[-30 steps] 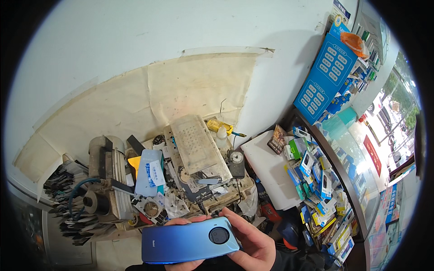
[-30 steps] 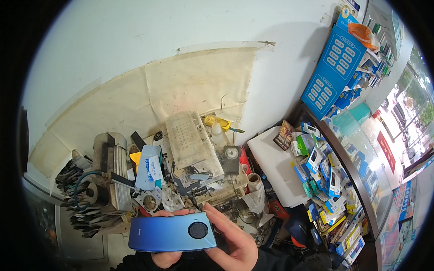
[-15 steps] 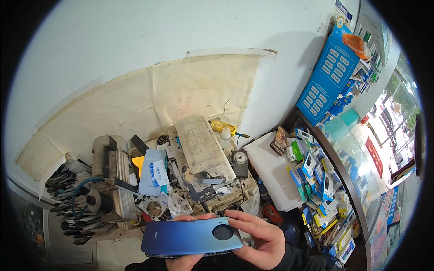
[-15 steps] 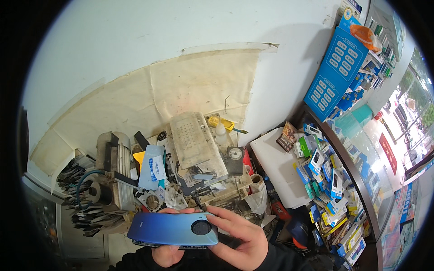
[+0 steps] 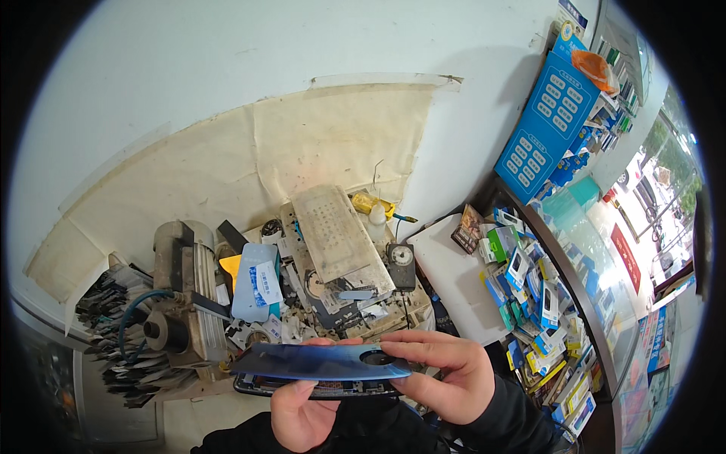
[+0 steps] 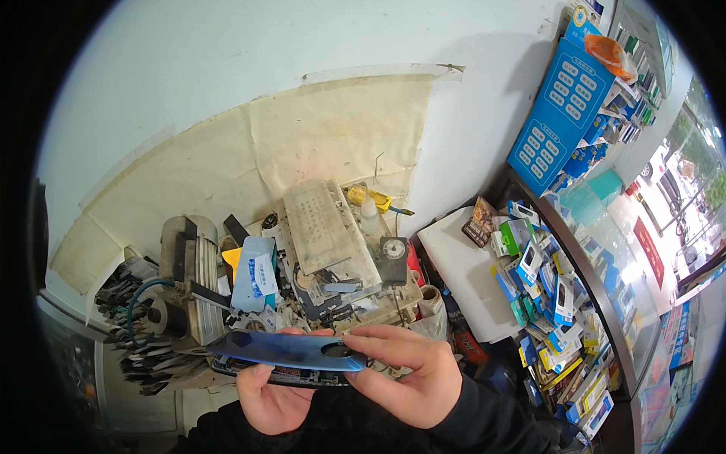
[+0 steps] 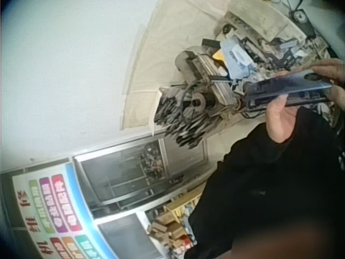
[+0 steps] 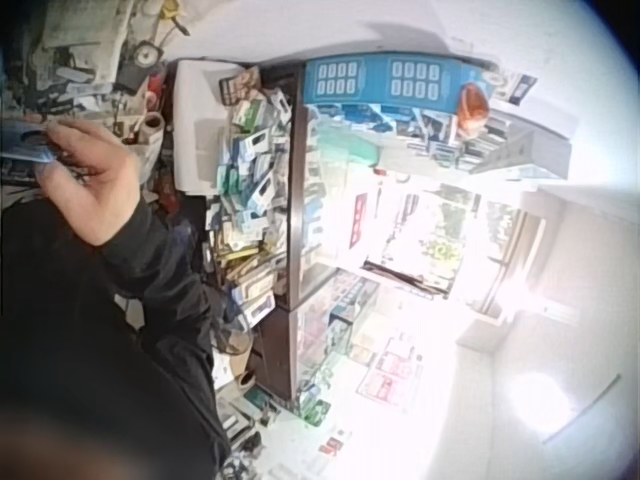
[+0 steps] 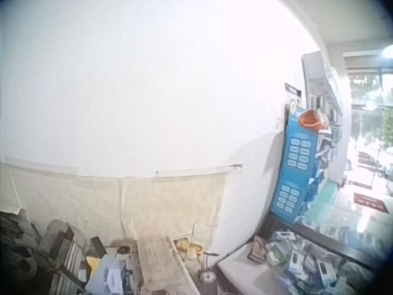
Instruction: The person holds a blue smartphone and applies a small amount of adhesive from a bottle to the back of the device. They then press a white card against the adhesive area and rub it to spread the substance. The person continues to rub the card on the phone's back and then removes the card, leaving the adhesive applied.
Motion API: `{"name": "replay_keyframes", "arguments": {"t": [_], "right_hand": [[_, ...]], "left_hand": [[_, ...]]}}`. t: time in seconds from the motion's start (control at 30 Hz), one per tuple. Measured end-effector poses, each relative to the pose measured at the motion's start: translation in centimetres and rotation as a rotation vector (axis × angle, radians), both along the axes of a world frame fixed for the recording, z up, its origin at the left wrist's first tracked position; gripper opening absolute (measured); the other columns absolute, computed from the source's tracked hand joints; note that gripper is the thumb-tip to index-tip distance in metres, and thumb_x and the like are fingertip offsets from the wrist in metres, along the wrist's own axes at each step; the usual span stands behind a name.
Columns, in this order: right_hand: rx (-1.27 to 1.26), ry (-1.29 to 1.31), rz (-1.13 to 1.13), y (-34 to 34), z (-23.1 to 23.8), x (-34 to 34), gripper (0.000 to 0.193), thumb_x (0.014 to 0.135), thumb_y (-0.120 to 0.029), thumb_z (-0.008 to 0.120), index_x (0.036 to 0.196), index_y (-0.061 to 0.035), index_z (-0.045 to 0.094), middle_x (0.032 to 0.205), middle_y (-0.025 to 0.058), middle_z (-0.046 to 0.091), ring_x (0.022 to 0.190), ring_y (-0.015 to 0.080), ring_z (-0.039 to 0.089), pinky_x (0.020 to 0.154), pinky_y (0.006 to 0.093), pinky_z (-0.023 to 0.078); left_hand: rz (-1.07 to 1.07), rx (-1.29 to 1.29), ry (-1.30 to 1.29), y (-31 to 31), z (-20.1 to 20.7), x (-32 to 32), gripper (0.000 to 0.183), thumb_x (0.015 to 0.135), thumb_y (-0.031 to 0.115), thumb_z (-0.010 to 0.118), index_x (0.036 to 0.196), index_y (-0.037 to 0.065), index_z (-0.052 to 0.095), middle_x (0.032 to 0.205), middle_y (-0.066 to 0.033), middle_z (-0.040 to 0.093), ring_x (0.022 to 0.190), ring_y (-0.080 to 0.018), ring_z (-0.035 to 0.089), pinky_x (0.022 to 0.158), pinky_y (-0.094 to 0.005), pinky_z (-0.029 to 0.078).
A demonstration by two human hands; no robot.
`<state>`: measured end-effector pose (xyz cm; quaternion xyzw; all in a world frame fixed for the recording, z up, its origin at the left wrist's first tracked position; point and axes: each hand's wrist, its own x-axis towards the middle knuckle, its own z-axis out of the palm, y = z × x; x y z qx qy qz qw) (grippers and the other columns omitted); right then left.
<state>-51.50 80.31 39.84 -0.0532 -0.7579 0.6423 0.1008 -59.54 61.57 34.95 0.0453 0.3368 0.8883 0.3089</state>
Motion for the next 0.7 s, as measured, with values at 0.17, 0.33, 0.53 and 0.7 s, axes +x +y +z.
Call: {"name": "replay_keyframes", "arguments": {"t": [0.17, 0.33, 0.53, 0.7], "right_hand": [[-0.019, 0.017, -0.005, 0.2, -0.4, -0.2, 0.034, 0.084, -0.006, 0.072, 0.115, 0.0059, 0.068, 0.115, 0.0222, 0.068, 0.106, 0.0279, 0.068, 0.09, 0.0333, 0.051], [-0.094, -0.011, -0.038, 0.0, -0.7, 0.1, 0.033, 0.083, -0.004, 0.072, 0.114, 0.0061, 0.068, 0.117, 0.0213, 0.068, 0.108, 0.026, 0.067, 0.092, 0.033, 0.051], [-0.08, -0.035, -0.054, 0.1, -0.5, 0.4, 0.035, 0.079, 0.0, 0.07, 0.114, 0.0066, 0.069, 0.12, 0.022, 0.067, 0.11, 0.0253, 0.066, 0.094, 0.0325, 0.05], [-0.138, -0.029, -0.106, -0.5, -0.4, 0.6, 0.035, 0.079, 0.004, 0.064, 0.113, 0.0083, 0.069, 0.122, 0.0234, 0.066, 0.11, 0.025, 0.066, 0.095, 0.0324, 0.049]], "left_hand": [[-0.024, -0.039, -0.063, 0.1, 0.3, 0.2, 0.055, 0.09, 0.035, 0.051, 0.135, 0.002, 0.049, 0.14, -0.0292, 0.05, 0.131, -0.0389, 0.051, 0.109, -0.053, 0.042], [-0.042, -0.016, -0.086, 0.4, 0.3, 0.3, 0.051, 0.09, 0.031, 0.051, 0.134, 0.003, 0.049, 0.139, -0.0289, 0.05, 0.132, -0.0377, 0.049, 0.112, -0.052, 0.038], [-0.008, -0.024, -0.022, 0.7, -0.2, 0.7, 0.054, 0.091, 0.029, 0.052, 0.136, 0.0, 0.045, 0.139, -0.0326, 0.047, 0.132, -0.0373, 0.049, 0.113, -0.0518, 0.036], [-0.025, 0.032, 0.025, 0.2, -1.4, 0.5, 0.041, 0.093, 0.012, 0.058, 0.132, 0.004, 0.05, 0.137, -0.0185, 0.053, 0.124, -0.0302, 0.056, 0.106, -0.044, 0.044]]}}
